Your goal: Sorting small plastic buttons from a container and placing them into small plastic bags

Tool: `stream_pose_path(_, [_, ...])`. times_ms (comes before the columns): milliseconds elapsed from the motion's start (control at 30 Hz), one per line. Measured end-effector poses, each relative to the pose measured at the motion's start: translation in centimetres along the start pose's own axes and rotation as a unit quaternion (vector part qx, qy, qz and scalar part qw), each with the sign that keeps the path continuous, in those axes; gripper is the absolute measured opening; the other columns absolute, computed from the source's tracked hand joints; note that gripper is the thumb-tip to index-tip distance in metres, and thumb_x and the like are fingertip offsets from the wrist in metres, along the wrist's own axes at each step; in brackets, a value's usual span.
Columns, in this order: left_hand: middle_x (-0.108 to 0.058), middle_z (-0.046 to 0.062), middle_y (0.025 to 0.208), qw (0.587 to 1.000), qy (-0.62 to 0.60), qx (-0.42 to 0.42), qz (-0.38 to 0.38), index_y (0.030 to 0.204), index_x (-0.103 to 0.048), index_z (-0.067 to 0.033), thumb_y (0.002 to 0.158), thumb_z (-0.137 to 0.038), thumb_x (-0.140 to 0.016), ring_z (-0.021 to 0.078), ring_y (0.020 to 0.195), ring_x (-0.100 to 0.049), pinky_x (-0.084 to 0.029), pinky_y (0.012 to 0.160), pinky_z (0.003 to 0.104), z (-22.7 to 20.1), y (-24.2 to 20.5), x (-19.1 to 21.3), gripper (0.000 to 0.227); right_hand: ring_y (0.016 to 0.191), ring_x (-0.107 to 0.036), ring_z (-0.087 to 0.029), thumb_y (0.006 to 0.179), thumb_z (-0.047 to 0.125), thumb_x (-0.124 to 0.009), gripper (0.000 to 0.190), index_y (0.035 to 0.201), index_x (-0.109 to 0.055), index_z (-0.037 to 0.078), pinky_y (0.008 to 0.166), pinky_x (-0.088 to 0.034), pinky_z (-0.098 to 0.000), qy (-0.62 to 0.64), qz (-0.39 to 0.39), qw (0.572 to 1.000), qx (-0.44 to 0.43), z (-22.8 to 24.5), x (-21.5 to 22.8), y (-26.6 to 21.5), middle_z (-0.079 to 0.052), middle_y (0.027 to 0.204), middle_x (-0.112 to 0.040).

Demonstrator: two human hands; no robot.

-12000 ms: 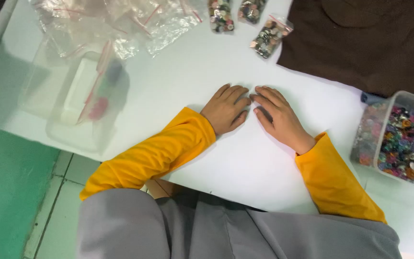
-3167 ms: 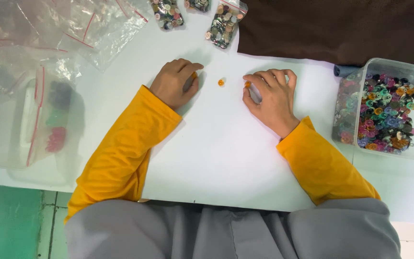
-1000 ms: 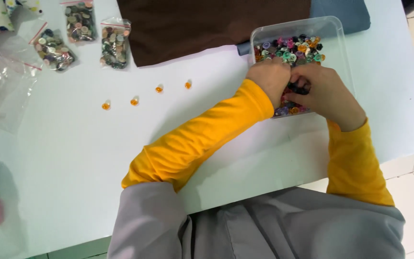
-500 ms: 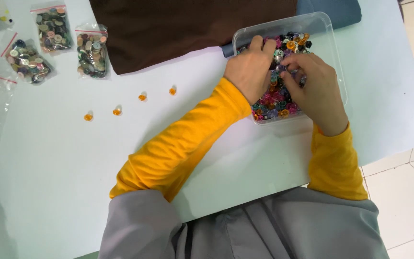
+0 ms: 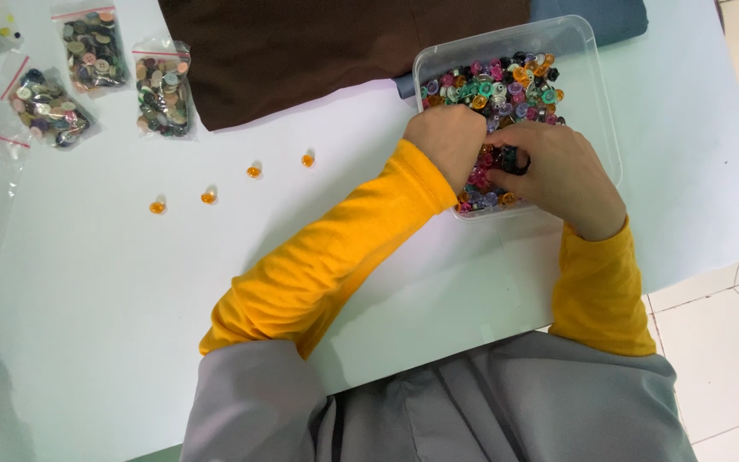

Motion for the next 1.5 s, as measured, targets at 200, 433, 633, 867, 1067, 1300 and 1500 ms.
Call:
stream_pose_path(200, [-0.027,-0.001,0.043,0.991,-0.117,-0.051,-0.049,0.054,-0.016,-0.0152,0.064,-0.006,-0.071,0.0035,0.048,-0.039,-0.030,0.061,0.006,0.9,0.0,3.5,0.057,0.062,-0.068,-0.035,0.091,0.011,-0.079,0.018,0.108,-0.077,0.007,0.060,-0.054,-0.0453,0.023,0.017,1.000,-0.004,0.1,-0.5,0.1,-0.015,0.072,-0.070])
stream_pose_path(433, [-0.034,-0.004,0.040,0.985,-0.122,-0.023,-0.116,0.053,-0.025,-0.0250,0.061,-0.013,-0.079,0.0045,0.042,-0.033,-0.025,0.058,0.012,0.4,-0.3,4.6,0.056,0.052,-0.061,-0.027,0.100,0.001,-0.074,0.017,0.116,-0.073,-0.004,0.049,-0.047,-0.0344,0.085,-0.064,0.994,0.030,-0.9,-0.1,-0.6,-0.016,0.071,-0.068])
stream_pose_path(633, [-0.045,0.002,0.058,0.984,-0.173,-0.040,-0.032,0.071,-0.036,-0.0204,0.066,-0.009,-0.073,0.0165,0.053,-0.045,-0.035,0.056,0.026,0.4,0.6,3.6,0.039,0.055,-0.061,-0.023,0.107,0.001,-0.069,0.017,0.122,-0.071,-0.004,0.049,-0.046,-0.0310,0.135,-0.116,0.983,0.053,-1.8,0.2,-1.0,-0.014,0.090,-0.073])
stream_pose_path(867, [-0.060,0.011,0.086,0.965,-0.237,-0.055,0.093,0.097,-0.052,-0.0135,0.073,-0.002,-0.064,0.0344,0.068,-0.064,-0.049,0.052,0.047,1.9,0.9,3.4,0.029,0.073,-0.061,-0.022,0.105,-0.002,-0.068,0.019,0.125,-0.070,-0.003,0.068,-0.051,-0.0320,0.209,-0.110,0.970,0.060,0.7,2.1,-1.2,-0.014,0.097,-0.070])
stream_pose_path(1067, [-0.058,0.006,0.097,0.877,-0.466,-0.113,0.021,0.108,-0.055,-0.0172,0.081,0.002,-0.074,0.0141,0.066,-0.068,-0.057,0.065,0.029,3.4,0.5,6.8,0.038,0.097,-0.066,-0.017,0.113,0.010,-0.056,0.025,0.133,-0.065,-0.002,0.089,-0.054,-0.0260,0.284,-0.107,0.953,0.008,1.0,2.7,-1.4,-0.012,0.113,-0.070])
stream_pose_path(1300, [-0.070,0.002,0.115,0.765,-0.642,-0.031,0.040,0.113,-0.068,-0.0139,0.093,-0.004,-0.078,0.0131,0.100,-0.074,-0.062,0.091,0.027,4.6,0.9,7.2,0.024,0.083,-0.047,-0.009,0.113,0.003,-0.055,0.020,0.132,-0.063,0.000,0.073,-0.041,-0.0216,0.328,-0.128,0.936,-0.004,0.9,3.3,-1.5,-0.010,0.126,-0.065])
stream_pose_path(1500, [-0.074,0.006,0.093,0.707,-0.705,0.008,0.054,0.113,-0.071,-0.0063,0.098,-0.007,-0.064,0.0109,0.085,-0.072,-0.065,0.084,0.026,3.8,0.8,7.4,0.017,0.091,-0.066,-0.016,0.114,0.009,-0.055,0.010,0.120,-0.060,0.002,0.082,-0.060,-0.0265,0.410,-0.172,0.893,-0.063,-0.7,3.2,-1.8,-0.011,0.104,-0.067])
Point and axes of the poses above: each hand's wrist, its own y-axis towards the middle knuckle, its own x-axis out of the back of the hand, z = x × y, the point moved 6 cm from there along y, towards the middle knuckle
